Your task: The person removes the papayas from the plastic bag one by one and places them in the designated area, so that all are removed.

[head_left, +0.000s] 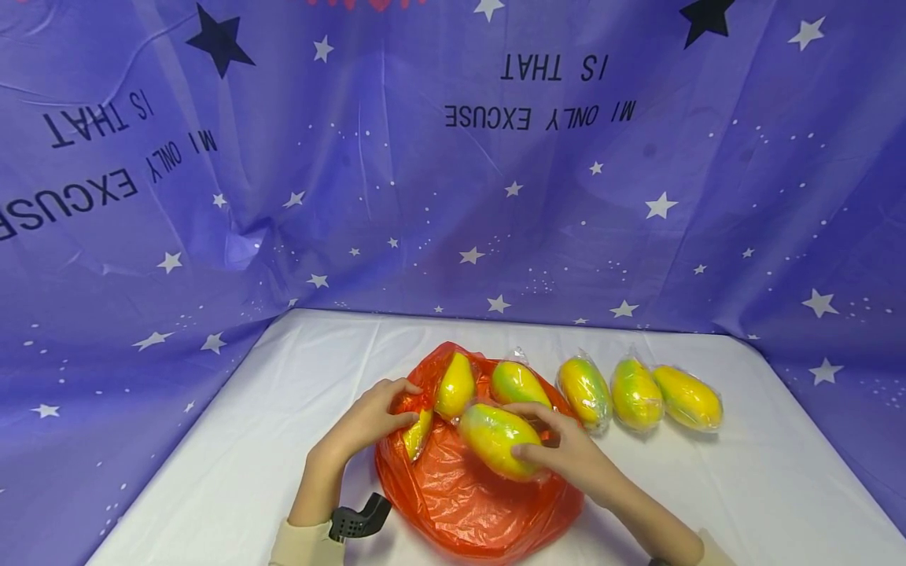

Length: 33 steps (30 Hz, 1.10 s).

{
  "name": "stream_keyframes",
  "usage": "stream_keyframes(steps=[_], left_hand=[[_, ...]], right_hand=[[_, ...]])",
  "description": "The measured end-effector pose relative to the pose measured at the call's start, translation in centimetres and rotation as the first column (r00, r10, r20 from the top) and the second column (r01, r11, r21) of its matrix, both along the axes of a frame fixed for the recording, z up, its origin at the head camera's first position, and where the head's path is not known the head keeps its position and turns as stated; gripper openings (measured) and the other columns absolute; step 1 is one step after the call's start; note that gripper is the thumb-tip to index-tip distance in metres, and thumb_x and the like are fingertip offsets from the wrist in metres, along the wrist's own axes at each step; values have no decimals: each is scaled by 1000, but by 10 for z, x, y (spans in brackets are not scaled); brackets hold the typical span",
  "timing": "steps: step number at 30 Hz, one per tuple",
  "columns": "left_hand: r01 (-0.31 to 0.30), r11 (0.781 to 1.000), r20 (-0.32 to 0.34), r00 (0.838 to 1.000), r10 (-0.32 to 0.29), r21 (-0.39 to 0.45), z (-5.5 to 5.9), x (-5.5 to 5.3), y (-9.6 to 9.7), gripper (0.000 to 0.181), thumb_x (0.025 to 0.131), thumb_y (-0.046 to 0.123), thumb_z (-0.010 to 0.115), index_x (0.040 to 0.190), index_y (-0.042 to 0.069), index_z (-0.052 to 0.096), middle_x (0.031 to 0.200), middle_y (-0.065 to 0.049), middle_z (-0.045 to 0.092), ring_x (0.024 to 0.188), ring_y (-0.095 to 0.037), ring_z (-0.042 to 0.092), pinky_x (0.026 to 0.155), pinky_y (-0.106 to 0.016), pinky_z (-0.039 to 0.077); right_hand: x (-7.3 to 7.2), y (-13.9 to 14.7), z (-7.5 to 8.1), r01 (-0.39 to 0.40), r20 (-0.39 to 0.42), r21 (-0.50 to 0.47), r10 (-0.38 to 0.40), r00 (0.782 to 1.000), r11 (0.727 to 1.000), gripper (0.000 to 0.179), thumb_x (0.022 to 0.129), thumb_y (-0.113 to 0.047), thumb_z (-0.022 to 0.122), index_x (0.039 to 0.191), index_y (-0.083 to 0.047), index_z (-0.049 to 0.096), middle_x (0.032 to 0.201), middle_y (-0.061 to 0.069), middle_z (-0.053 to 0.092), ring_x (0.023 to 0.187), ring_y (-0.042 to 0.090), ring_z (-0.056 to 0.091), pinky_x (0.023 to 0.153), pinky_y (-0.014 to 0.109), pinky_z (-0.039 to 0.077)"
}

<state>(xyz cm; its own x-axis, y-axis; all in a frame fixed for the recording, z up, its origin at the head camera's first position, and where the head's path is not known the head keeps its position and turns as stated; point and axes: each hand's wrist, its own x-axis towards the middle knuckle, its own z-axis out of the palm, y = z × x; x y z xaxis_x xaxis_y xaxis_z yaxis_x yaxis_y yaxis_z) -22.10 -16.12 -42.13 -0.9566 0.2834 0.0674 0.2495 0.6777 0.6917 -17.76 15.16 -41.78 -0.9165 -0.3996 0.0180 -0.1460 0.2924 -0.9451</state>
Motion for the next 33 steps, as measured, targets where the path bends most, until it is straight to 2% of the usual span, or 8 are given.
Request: stream_keyframes(steps=[9, 15, 21, 29, 33], left_hand=[[-3, 1000, 6, 1000, 3, -6, 0, 1, 1, 31, 85, 11, 72, 115, 14, 65, 118, -11, 59, 116, -33, 52, 98, -53, 40], [-2, 1000, -4, 1000, 2, -14, 1, 1, 1, 31, 84, 12, 72, 114, 14, 65, 118, -11, 60, 116, -33, 52, 98, -53, 40], [-4, 1000, -6, 1000, 4, -18, 0, 1, 1, 31, 84, 11, 73, 114, 14, 66, 117, -11, 60, 115, -33, 53, 98, -53, 41], [-3, 1000, -3, 1000, 3, -16, 1, 1, 1, 31, 84, 11, 73, 114, 14, 66, 116, -11, 60, 115, -32, 53, 97, -53, 41], [-6, 1000, -1, 1000, 6, -13, 2, 1, 2, 31, 84, 11, 73, 114, 14, 66, 117, -11, 60, 115, -33, 53, 97, -53, 41]], right_hand=[[7, 15, 4, 112, -42, 10, -111, 993, 994, 47, 84, -27, 75, 128, -24, 59, 128, 0, 58, 113, 24, 53, 93, 41, 43], [12, 27, 8, 138, -75, -13, -138, 988, 990, 46, 86, -21, 73, 130, -20, 58, 131, 1, 57, 112, 25, 54, 89, 34, 46], [17, 38, 8, 184, -37, -6, -184, 982, 983, 47, 86, -22, 72, 130, -22, 57, 133, 2, 55, 111, 24, 55, 86, 34, 49], [22, 55, 7, 253, -87, 33, -249, 965, 967, 45, 89, -22, 70, 132, -20, 57, 131, 2, 56, 113, 13, 53, 84, 32, 49], [26, 63, 10, 308, -85, 97, -300, 950, 946, 46, 90, -27, 68, 134, -18, 55, 131, 5, 56, 114, 18, 51, 85, 36, 47]])
